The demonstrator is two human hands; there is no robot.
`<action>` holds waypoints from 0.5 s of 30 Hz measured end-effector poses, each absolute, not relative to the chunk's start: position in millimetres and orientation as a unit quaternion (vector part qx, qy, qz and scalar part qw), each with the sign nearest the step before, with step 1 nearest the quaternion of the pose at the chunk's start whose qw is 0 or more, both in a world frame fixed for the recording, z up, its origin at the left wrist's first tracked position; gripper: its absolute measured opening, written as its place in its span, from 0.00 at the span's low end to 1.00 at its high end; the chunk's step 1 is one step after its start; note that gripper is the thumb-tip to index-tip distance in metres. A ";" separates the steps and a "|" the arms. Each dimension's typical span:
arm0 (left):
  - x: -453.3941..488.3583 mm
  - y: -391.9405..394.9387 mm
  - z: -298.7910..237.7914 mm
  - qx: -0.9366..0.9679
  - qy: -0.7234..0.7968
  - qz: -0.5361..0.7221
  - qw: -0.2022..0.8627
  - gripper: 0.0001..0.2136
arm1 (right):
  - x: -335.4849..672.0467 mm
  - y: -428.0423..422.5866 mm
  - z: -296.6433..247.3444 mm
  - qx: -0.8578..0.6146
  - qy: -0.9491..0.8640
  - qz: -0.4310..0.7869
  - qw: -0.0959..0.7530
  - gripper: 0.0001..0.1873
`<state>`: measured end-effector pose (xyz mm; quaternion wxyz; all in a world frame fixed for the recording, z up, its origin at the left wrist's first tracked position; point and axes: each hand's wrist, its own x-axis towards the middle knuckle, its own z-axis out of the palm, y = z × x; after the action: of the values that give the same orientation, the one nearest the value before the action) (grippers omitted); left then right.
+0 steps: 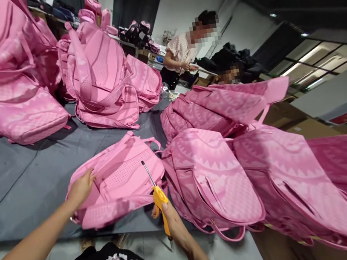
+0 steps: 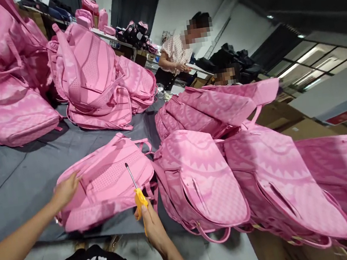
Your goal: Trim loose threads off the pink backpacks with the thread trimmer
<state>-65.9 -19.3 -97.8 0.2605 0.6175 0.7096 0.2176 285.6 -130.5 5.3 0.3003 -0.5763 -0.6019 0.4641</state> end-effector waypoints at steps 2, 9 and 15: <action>-79.0 -45.0 -97.1 0.496 0.701 0.309 0.409 0.23 | 287.7 -126.3 6.0 -0.573 -0.596 0.498 0.263 0.37; -98.3 -62.8 -80.3 0.167 0.557 0.435 0.687 0.19 | 271.3 -40.4 12.6 -0.626 -0.627 0.453 0.101 0.35; -105.0 -63.9 -82.1 0.093 0.571 0.402 0.710 0.23 | 238.7 20.6 17.6 -0.665 -0.671 0.326 -0.021 0.31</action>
<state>-105.0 -63.9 -82.1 0.7096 0.0929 0.5710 0.4022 238.7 20.6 17.6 -0.0206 -0.6652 -0.6712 0.3265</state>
